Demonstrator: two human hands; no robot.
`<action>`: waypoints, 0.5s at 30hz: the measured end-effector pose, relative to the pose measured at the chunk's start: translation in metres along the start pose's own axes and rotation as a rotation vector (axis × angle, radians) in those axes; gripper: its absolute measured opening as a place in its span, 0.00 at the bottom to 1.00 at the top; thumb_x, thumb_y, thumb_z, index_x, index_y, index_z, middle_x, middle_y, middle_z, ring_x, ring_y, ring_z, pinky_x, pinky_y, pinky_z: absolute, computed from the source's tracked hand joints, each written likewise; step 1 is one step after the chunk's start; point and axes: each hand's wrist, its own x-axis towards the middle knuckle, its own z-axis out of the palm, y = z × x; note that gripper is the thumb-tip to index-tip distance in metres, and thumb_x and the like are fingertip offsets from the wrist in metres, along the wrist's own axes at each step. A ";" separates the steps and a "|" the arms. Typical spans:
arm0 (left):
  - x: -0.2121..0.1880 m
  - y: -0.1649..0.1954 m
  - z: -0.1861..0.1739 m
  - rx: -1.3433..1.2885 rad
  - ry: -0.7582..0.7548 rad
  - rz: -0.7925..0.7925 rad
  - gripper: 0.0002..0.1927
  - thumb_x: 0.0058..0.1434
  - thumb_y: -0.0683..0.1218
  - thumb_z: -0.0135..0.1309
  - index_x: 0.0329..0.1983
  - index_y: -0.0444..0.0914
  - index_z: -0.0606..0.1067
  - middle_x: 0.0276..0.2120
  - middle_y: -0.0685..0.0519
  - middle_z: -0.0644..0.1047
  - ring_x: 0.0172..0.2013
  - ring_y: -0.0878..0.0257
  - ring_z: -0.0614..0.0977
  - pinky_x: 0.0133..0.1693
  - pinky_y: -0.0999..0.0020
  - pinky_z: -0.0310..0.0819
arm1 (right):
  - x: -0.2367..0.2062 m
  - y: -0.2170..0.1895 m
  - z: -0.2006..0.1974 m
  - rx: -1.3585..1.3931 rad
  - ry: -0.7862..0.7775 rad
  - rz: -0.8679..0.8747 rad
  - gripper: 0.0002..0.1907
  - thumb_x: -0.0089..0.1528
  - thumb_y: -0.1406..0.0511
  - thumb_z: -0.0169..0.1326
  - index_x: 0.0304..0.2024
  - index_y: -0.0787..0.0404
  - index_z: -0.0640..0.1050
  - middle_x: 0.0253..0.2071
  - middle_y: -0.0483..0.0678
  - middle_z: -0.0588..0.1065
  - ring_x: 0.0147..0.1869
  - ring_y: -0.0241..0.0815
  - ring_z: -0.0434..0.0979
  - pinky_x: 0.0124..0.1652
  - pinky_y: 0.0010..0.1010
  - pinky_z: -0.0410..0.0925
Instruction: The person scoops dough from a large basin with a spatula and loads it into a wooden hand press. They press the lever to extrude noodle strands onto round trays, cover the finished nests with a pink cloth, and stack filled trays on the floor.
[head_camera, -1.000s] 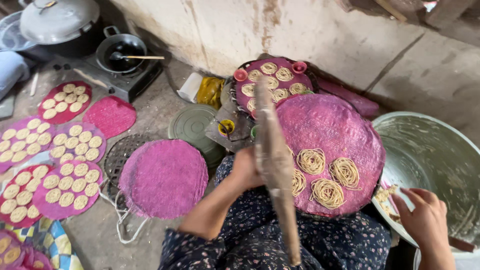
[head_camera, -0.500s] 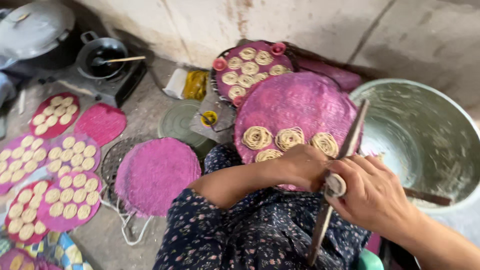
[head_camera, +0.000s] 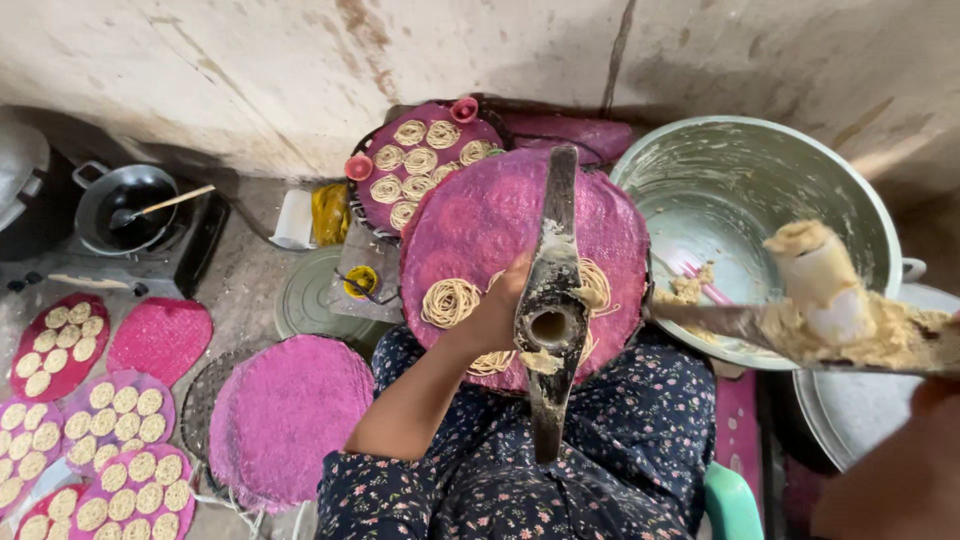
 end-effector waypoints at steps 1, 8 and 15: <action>0.004 -0.003 0.006 -0.031 -0.042 0.009 0.20 0.57 0.44 0.64 0.54 0.44 0.80 0.51 0.51 0.79 0.58 0.52 0.77 0.64 0.53 0.68 | -0.012 0.002 0.008 0.156 0.119 -0.002 0.21 0.66 0.67 0.54 0.61 0.63 0.67 0.43 0.54 0.77 0.51 0.48 0.77 0.55 0.39 0.67; 0.032 -0.019 0.024 -0.551 0.155 0.192 0.21 0.63 0.41 0.60 0.59 0.46 0.75 0.53 0.53 0.72 0.59 0.57 0.74 0.69 0.48 0.66 | -0.084 -0.018 0.094 1.046 -0.162 0.139 0.16 0.73 0.71 0.49 0.63 0.60 0.66 0.48 0.53 0.76 0.62 0.47 0.74 0.69 0.41 0.62; 0.001 -0.011 -0.008 -0.732 0.283 0.071 0.23 0.64 0.39 0.59 0.61 0.46 0.71 0.56 0.52 0.65 0.61 0.55 0.73 0.71 0.44 0.67 | -0.046 0.082 0.083 -1.404 -0.997 -0.104 0.13 0.62 0.58 0.55 0.44 0.55 0.83 0.44 0.51 0.80 0.53 0.50 0.80 0.51 0.46 0.71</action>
